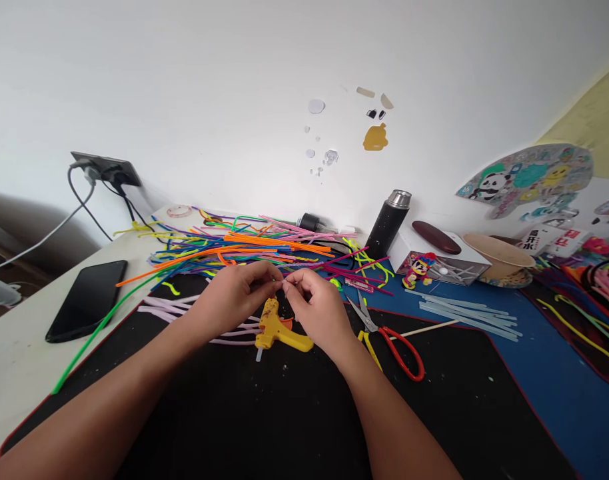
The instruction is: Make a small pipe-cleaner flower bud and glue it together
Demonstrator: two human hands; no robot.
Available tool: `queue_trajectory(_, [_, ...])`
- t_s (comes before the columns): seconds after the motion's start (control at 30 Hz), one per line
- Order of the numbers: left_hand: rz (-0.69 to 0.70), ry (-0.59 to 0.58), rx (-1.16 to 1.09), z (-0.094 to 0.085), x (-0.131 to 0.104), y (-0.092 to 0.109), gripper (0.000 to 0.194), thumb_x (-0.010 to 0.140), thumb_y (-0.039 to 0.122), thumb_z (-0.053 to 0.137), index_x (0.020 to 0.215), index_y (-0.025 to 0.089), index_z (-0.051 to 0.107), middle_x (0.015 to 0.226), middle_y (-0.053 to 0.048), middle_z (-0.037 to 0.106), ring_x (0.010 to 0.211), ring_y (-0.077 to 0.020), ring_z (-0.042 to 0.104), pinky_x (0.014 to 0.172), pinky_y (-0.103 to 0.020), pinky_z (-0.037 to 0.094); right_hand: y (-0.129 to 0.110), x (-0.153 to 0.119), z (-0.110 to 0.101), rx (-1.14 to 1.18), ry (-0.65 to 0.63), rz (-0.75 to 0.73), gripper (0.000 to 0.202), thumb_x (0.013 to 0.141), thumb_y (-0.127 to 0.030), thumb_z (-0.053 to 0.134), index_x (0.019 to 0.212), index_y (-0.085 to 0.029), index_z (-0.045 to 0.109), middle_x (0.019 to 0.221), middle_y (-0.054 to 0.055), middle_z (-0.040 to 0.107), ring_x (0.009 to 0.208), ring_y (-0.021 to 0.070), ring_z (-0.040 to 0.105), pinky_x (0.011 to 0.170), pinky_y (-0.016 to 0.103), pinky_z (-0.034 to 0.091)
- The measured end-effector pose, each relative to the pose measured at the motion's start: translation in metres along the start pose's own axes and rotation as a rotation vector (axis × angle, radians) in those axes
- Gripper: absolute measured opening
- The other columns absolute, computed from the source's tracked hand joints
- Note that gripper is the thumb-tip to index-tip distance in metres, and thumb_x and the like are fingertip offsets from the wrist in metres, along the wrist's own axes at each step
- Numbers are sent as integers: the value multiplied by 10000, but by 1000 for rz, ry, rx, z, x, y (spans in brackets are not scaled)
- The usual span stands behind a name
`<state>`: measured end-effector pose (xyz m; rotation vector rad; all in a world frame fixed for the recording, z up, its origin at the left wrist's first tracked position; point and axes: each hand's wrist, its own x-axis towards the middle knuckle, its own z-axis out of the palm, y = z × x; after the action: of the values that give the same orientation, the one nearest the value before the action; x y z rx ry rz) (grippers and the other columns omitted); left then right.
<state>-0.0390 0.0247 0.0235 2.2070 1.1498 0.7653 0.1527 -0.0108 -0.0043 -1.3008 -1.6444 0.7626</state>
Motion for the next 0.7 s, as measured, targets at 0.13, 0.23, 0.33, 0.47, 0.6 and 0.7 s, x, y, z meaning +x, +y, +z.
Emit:
queue_trajectory(0.13, [-61,-41,-254,2,1,3,250,976,450,621,953,211,692,763,9,717,674,-157,650,643,-252,500,-1,-1,0,59,-2,27,177,996,-384,579,942,-237,663,656,-37,607,532,149,539,528,272,381])
queue_trajectory(0.23, [-103,-89,-336,3,1,3,260,970,465,625,961,208,667,748,13,698,653,-153,631,630,-253,502,-2,0,-1,65,-2,36,183,991,-388,580,937,-235,665,620,-46,574,514,147,535,516,268,375])
queue_trajectory(0.33, [-120,-97,-323,2,1,2,279,943,484,654,987,208,659,747,12,689,660,-158,622,616,-253,483,-5,0,-2,61,3,46,200,982,-406,582,926,-232,662,601,-49,563,504,147,530,506,265,364])
queue_trajectory(0.47, [-102,-89,-193,-1,1,2,267,935,468,651,1013,214,671,683,32,651,626,-155,584,581,-248,425,-7,0,-2,42,14,53,220,980,-422,583,907,-228,661,587,-48,558,502,150,524,507,268,356])
queue_trajectory(0.6, [-66,-66,-57,-3,2,0,248,948,450,624,965,219,714,713,23,676,642,-155,588,593,-252,409,-5,0,-1,4,16,19,206,990,-395,586,882,-232,651,584,-55,538,518,147,504,526,272,346])
queue_trajectory(0.7, [-60,-61,76,-3,2,-5,253,952,452,624,981,238,757,746,13,704,662,-167,606,615,-266,396,-3,0,0,-46,16,-10,183,989,-359,586,866,-234,638,600,-58,537,535,141,486,536,274,328])
